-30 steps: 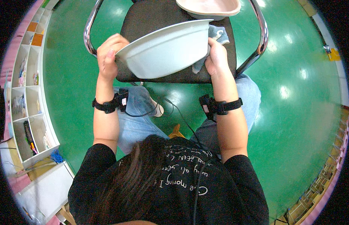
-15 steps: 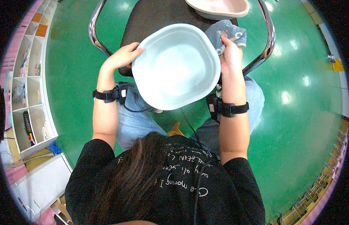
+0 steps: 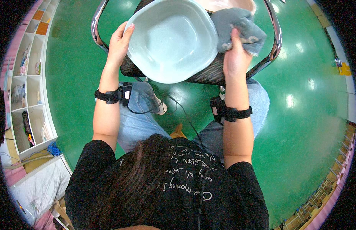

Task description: The person holds a series of colored plastic washbasins and wipes them thoroughly on the interior and exterior surfaces with a grey cloth.

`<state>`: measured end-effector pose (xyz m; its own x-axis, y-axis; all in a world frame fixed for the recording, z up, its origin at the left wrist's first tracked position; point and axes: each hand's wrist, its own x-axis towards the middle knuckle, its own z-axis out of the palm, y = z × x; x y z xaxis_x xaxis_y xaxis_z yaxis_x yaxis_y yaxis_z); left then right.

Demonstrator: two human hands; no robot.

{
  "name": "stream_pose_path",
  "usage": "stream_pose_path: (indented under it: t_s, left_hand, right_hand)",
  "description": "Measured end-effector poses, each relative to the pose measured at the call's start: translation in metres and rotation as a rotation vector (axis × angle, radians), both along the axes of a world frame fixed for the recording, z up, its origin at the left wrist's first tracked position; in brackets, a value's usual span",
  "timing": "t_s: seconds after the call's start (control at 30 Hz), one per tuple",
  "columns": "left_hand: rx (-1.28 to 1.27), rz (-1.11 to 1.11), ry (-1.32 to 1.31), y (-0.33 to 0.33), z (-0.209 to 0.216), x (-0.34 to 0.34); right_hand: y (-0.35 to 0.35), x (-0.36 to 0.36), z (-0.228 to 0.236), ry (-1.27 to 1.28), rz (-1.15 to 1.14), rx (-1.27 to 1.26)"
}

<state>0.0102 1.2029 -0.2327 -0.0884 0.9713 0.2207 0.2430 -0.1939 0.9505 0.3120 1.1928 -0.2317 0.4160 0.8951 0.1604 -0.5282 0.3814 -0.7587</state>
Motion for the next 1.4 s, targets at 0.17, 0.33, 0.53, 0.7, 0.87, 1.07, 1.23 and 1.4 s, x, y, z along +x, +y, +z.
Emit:
stream_pose_path:
  t_s: [0.17, 0.33, 0.53, 0.7, 0.87, 1.07, 1.23, 1.4]
  left_hand:
    - [0.114, 0.072, 0.036, -0.002, 0.005, 0.013]
    - [-0.065, -0.274, -0.270, -0.020, 0.031, 0.038]
    - [0.304, -0.494, 0.186, -0.032, 0.026, 0.058]
    - [0.390, -0.491, 0.314, -0.039, 0.030, 0.073]
    - [0.407, -0.476, 0.317, -0.033, 0.028, 0.070]
    - [0.306, -0.449, 0.341, -0.029, 0.021, 0.063]
    - [0.212, -0.358, 0.160, -0.028, 0.014, 0.064]
    - [0.200, -0.240, 0.112, -0.024, 0.009, 0.059]
  right_hand:
    - [-0.004, -0.026, -0.009, -0.409, 0.011, -0.046]
    - [0.003, -0.036, -0.028, -0.664, 0.026, -0.028]
    - [-0.002, -0.055, -0.048, -0.589, 0.091, -0.108]
    - [-0.011, -0.055, -0.021, -0.354, 0.104, -0.170]
    - [-0.022, -0.058, -0.021, -0.518, 0.243, -0.135]
    - [-0.031, -0.069, -0.031, -0.854, 0.453, 0.046]
    - [-0.027, -0.066, -0.033, -0.801, 0.534, 0.060]
    - [-0.025, -0.057, -0.025, -0.887, 0.733, -0.060]
